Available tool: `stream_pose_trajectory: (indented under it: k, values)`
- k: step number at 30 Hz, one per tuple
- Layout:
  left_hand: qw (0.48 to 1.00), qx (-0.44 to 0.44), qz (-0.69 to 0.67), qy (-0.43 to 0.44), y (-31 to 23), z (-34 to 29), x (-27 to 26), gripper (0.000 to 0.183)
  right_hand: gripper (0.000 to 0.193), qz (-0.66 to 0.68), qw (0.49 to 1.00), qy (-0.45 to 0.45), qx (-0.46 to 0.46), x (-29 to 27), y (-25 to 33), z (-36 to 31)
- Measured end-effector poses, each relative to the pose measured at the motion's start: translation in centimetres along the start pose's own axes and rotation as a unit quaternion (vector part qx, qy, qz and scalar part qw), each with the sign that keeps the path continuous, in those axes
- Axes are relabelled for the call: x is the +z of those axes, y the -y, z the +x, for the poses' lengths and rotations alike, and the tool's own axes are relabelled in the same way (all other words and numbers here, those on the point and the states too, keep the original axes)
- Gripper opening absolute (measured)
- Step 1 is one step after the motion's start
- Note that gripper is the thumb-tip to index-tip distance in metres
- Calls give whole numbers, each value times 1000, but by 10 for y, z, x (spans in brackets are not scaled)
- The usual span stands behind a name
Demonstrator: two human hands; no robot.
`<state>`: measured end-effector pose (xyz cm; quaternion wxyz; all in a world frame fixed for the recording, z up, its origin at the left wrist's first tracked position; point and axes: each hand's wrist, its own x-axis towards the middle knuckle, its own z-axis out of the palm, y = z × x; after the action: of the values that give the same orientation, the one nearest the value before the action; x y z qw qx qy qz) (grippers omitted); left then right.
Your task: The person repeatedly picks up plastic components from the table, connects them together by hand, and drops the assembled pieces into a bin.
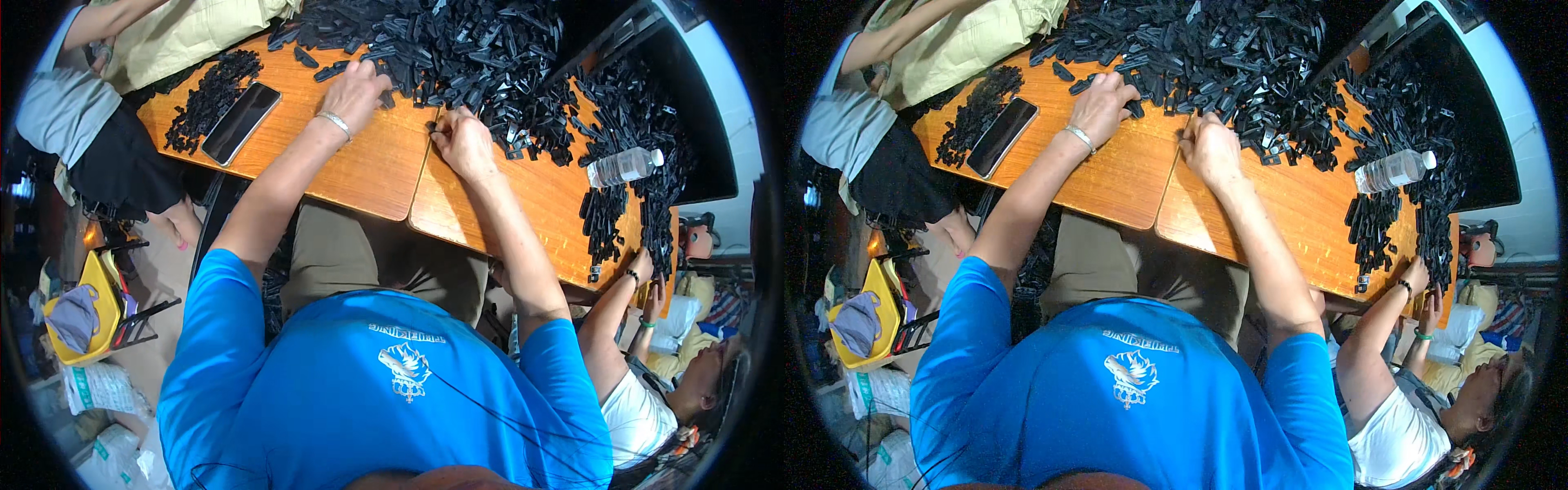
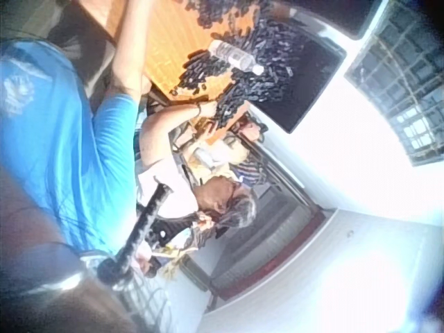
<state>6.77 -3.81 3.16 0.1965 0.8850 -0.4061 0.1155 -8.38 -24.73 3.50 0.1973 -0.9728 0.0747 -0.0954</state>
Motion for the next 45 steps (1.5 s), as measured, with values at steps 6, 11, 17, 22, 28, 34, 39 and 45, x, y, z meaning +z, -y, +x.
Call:
stream_pose_trajectory:
  k: [6,11,17,22,28,34,39,45]
  values:
    - [996,87,4,-19,4,-10,-6,28,27,218,974,-52,-12,16,24,-26]
    - [995,87,-38,-42,-8,-39,-17,25,25,151,985,-85,-22,21,29,-50]
    - [992,46,-114,-20,-17,-95,-13,26,22,-31,999,28,3,-5,46,-50]
    - [987,-31,-147,-47,0,-112,-11,22,27,29,999,1,-46,5,60,-34]
    - [980,-43,-183,-65,-2,-118,-5,19,27,69,991,-26,-116,34,48,-16]
    - [977,-25,-195,-82,-9,-111,-5,20,30,69,975,-5,-213,37,43,-5]
    - [975,-30,-200,-94,3,-113,-2,17,16,60,967,-5,-246,44,61,13]
    - [963,-98,-182,174,63,-174,-100,19,11,65,975,-77,-199,9,13,-23]
